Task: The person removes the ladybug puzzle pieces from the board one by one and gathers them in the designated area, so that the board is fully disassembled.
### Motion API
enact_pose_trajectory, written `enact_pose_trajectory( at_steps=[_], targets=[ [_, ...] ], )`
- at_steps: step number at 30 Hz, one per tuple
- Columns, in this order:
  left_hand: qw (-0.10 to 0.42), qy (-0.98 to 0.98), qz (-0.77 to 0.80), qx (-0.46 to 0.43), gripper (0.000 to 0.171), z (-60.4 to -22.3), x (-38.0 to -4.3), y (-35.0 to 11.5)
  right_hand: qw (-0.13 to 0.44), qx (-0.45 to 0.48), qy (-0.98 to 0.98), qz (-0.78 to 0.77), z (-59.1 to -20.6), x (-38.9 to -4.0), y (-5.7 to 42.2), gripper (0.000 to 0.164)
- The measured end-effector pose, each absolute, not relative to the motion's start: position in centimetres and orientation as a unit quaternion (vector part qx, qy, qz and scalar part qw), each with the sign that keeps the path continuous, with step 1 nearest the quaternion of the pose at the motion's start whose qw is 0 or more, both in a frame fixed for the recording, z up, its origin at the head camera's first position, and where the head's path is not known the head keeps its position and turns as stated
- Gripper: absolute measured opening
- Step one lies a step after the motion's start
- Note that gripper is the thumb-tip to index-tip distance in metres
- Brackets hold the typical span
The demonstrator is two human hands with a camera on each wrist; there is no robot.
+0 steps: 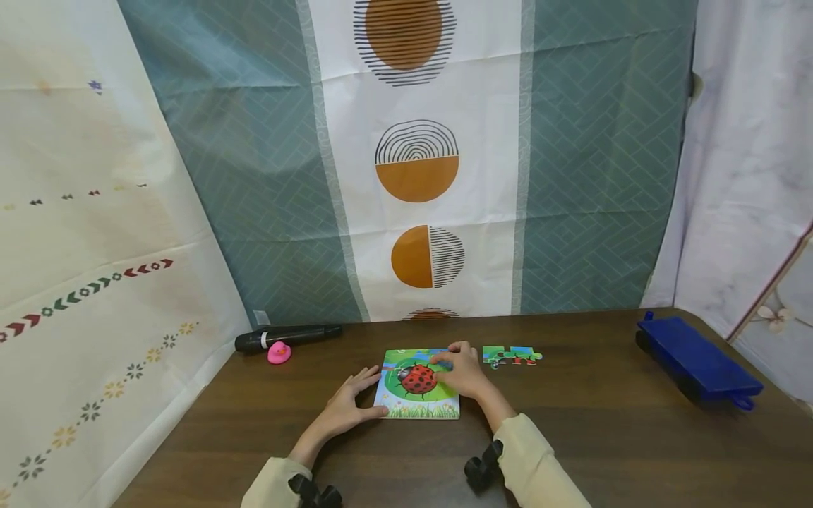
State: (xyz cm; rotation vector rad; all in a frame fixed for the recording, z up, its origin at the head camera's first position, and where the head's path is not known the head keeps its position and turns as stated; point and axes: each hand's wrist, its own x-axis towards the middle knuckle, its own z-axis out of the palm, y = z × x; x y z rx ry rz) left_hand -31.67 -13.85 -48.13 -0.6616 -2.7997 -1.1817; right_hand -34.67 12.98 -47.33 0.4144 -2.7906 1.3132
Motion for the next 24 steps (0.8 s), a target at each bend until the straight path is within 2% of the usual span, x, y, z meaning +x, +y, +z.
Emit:
enact_pose_trajectory(
  at_steps=[24],
  targets=[
    [0.016,-0.899,-0.380,-0.218,0.076,-48.01,-31.54,-13.87,0.055,0.104,-0.875,0.469,-47.81,-34.86,13.01,0.016]
  ],
)
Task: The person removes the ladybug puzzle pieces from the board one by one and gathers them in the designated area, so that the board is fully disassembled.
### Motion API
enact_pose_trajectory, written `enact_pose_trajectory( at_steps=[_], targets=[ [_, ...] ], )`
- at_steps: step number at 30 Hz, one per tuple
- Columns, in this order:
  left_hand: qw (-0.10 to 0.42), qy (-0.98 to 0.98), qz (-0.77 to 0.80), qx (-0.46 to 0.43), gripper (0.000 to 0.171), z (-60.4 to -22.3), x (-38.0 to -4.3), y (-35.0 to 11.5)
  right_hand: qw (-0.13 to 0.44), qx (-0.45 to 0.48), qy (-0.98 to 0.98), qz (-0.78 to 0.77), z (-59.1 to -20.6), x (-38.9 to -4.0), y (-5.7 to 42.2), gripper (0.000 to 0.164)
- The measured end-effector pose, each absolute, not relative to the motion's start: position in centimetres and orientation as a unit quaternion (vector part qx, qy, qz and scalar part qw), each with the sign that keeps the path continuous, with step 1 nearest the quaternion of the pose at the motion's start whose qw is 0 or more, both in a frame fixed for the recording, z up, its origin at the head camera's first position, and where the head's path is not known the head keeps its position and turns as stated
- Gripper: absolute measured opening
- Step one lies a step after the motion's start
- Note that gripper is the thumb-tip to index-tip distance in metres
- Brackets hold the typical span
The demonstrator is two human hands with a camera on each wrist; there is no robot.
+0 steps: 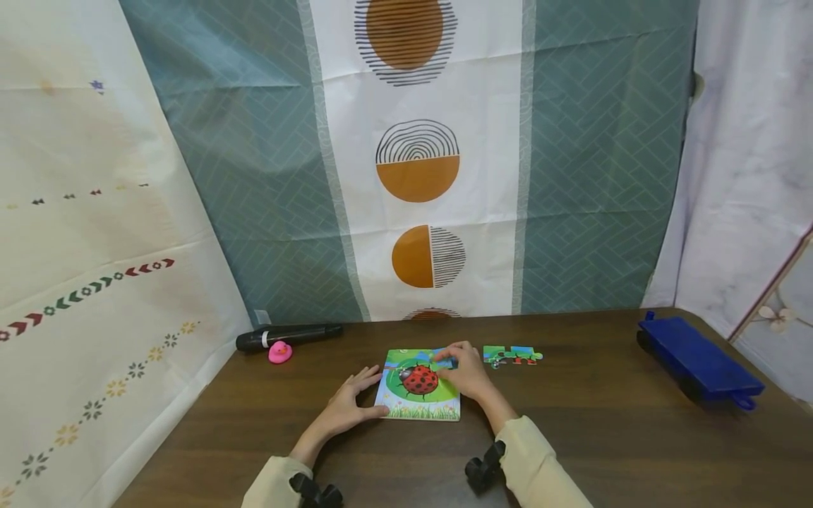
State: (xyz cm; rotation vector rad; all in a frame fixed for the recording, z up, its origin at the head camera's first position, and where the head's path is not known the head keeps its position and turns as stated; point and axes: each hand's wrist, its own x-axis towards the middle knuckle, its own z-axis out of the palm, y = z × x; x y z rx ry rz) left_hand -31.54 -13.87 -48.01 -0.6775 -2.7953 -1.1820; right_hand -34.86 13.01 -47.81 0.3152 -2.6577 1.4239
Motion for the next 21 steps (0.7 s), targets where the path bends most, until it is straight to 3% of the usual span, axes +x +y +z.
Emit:
enact_pose_trajectory(
  at_steps=[21],
  targets=[
    [0.023,-0.897,-0.377,-0.228,0.076,-48.10,-31.63,-13.92,0.071,0.076,-0.863,0.494,-48.16,-35.25,13.05,0.020]
  ],
)
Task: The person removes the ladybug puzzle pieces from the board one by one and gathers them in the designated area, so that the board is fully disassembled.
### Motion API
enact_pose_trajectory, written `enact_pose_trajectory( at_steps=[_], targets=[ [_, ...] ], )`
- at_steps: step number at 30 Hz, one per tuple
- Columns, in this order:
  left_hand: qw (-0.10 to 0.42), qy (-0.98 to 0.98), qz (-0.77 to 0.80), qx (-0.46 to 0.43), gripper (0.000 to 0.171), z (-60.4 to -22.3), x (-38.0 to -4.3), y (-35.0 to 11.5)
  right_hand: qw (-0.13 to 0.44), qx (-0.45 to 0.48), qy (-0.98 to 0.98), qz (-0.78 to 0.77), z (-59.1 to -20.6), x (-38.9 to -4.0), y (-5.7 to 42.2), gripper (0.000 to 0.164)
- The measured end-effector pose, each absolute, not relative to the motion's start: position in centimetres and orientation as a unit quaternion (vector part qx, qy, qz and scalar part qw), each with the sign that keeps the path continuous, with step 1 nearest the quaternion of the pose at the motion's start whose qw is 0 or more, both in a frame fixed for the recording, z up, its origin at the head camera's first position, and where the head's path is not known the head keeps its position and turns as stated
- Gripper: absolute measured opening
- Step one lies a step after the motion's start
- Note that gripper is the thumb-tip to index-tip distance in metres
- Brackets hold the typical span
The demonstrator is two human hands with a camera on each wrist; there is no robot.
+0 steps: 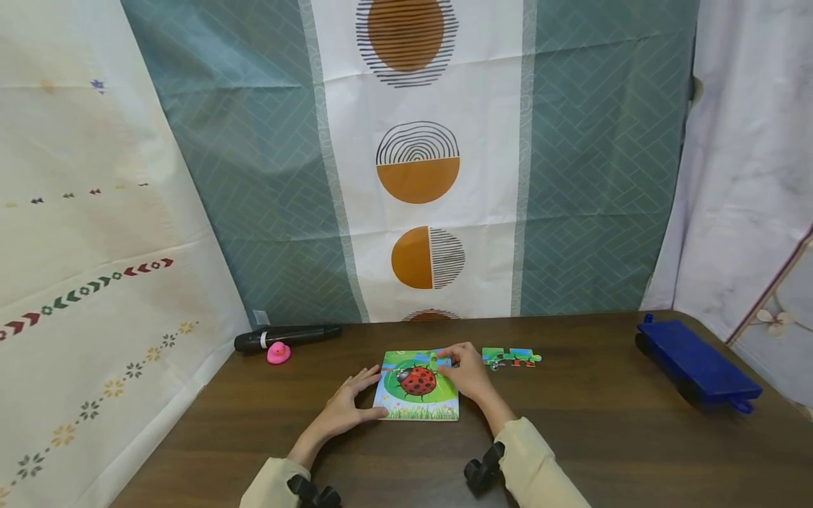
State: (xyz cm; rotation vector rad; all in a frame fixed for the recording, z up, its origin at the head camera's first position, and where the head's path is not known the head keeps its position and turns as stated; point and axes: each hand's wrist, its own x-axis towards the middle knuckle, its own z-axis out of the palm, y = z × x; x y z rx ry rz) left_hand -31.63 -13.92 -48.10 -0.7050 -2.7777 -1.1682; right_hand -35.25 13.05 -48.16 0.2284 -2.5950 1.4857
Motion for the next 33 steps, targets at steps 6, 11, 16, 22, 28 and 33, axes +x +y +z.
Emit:
enact_pose_trajectory(
  at_steps=[6,11,16,22,28,33],
  targets=[
    [0.019,-0.895,-0.378,-0.234,0.076,-48.1,-31.6,-13.9,0.077,0.068,-0.852,0.514,-48.3,-35.4,13.2,0.023],
    [0.012,-0.896,-0.376,-0.237,0.075,-48.1,-31.7,-13.8,0.090,0.058,-0.850,0.516,-48.3,-35.3,13.4,0.025],
    [0.012,-0.896,-0.375,-0.237,0.075,-48.1,-31.6,-14.0,0.096,0.055,-0.843,0.526,-47.9,-35.3,13.3,0.026],
    [0.018,-0.893,-0.381,-0.240,0.075,-48.0,-31.5,-14.0,0.116,0.041,-0.830,0.544,-47.1,-35.6,14.6,0.027],
    [0.021,-0.893,-0.381,-0.240,0.076,-48.1,-31.5,-14.1,0.118,0.000,-0.823,0.556,-46.5,-35.4,18.6,0.033],
    [0.019,-0.892,-0.383,-0.239,0.076,-48.2,-31.6,-14.1,0.121,-0.038,-0.824,0.552,-46.1,-34.7,22.4,0.040]
  ],
)
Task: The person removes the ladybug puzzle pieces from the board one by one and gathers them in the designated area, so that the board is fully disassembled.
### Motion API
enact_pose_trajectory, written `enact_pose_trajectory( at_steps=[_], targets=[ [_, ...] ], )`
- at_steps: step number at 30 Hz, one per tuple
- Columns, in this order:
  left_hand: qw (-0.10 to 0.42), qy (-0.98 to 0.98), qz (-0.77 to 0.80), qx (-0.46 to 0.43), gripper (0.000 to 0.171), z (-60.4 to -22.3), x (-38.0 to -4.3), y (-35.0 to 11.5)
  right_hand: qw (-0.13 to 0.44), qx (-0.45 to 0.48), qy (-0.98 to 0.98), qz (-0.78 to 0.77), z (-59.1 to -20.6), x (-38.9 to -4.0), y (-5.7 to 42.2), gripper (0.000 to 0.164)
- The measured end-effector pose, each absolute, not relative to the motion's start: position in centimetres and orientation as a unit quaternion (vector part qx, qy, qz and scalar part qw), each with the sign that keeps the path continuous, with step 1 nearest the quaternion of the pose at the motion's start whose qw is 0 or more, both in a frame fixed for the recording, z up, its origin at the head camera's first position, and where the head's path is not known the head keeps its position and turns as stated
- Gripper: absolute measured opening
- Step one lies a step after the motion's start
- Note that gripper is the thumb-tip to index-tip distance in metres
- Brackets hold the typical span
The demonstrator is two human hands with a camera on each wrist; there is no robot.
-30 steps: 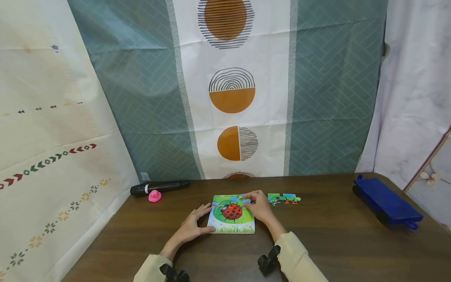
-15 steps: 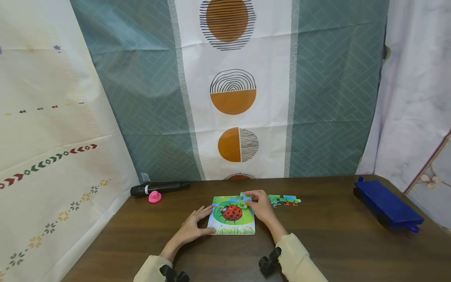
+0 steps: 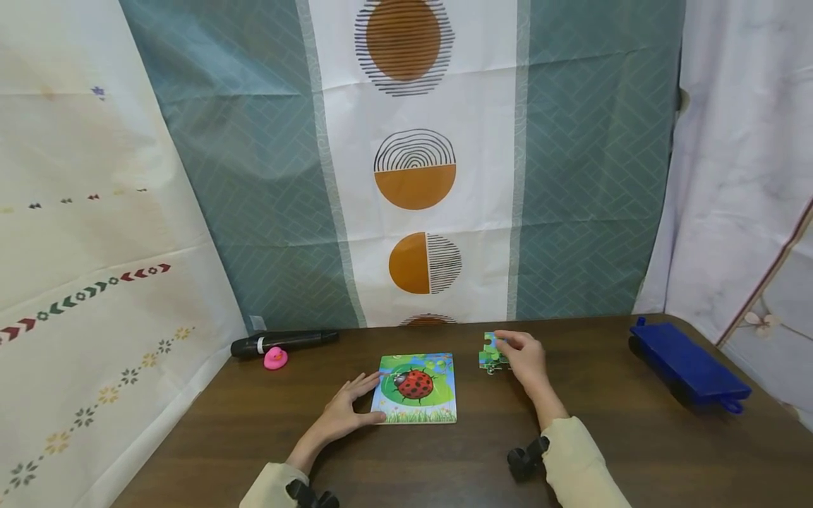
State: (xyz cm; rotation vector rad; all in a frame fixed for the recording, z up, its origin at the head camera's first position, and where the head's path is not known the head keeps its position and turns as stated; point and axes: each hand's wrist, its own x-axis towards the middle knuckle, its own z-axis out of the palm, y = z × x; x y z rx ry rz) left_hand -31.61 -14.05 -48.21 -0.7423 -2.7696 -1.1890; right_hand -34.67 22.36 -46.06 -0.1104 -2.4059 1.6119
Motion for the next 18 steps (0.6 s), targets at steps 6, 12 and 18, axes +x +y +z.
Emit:
enact_pose_trajectory(
  at_steps=[6,12,18],
  targets=[
    [0.021,-0.893,-0.379,-0.243,0.077,-48.3,-31.7,-13.9,0.117,-0.059,-0.829,0.544,-46.2,-33.6,26.8,0.051],
    [0.019,-0.891,-0.382,-0.244,0.077,-48.3,-31.7,-13.9,0.084,-0.072,-0.832,0.544,-46.7,-32.8,29.9,0.056],
    [0.017,-0.890,-0.386,-0.241,0.077,-48.3,-31.6,-14.1,0.085,-0.082,-0.837,0.534,-47.4,-32.8,30.5,0.055]
  ],
)
